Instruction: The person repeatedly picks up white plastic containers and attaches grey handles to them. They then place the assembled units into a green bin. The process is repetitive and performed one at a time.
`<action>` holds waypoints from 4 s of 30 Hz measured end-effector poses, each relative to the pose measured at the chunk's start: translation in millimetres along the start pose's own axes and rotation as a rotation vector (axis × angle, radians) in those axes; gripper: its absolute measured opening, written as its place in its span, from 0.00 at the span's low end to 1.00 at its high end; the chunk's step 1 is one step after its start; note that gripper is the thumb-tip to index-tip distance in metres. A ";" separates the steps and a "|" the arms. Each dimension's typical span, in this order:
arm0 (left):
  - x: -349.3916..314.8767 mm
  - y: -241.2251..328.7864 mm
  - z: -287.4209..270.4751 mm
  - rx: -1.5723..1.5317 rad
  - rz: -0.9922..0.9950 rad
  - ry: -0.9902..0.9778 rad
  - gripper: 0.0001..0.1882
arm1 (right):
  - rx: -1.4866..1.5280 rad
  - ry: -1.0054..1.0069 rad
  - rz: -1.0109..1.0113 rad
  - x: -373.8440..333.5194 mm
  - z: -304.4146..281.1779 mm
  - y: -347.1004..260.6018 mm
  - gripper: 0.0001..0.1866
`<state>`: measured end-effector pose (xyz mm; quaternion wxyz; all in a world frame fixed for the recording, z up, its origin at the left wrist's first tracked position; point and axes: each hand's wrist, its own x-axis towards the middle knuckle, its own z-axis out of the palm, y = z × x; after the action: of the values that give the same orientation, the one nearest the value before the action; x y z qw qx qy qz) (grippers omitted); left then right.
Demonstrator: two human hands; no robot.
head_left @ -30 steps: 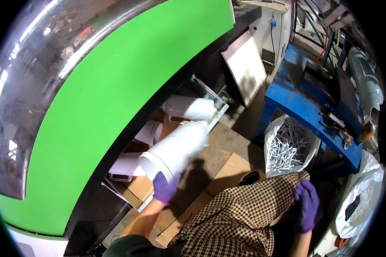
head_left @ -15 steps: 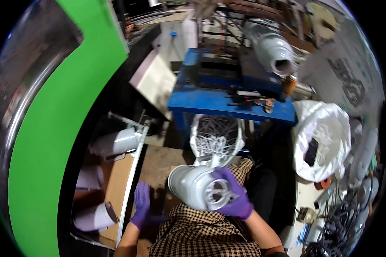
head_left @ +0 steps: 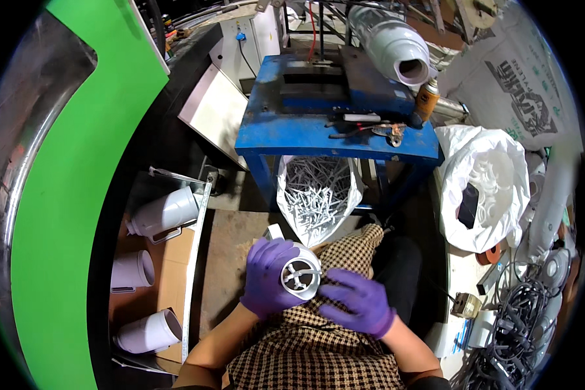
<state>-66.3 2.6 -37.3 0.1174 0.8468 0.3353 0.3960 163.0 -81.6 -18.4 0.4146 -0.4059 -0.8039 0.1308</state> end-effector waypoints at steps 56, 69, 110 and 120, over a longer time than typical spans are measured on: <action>78.9 12.7 1.7 -0.102 0.200 0.079 0.37 | -0.447 -0.375 0.643 -56.4 25.6 42.3 0.10; 84.8 10.6 21.8 -0.179 0.194 -0.059 0.38 | 0.209 0.109 0.187 48.9 -50.9 -9.8 0.18; -75.5 11.1 92.3 0.544 1.516 -0.299 0.29 | -1.089 0.679 1.371 -331.5 -112.1 -42.6 0.09; -76.9 28.1 79.3 1.236 1.731 0.123 0.31 | -0.014 0.494 0.659 -96.7 -138.5 17.0 0.06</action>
<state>-29.1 -63.9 -122.0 -0.6714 0.6878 -0.2328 0.1480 310.8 -161.9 4.3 0.5282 -0.6638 -0.5080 0.1496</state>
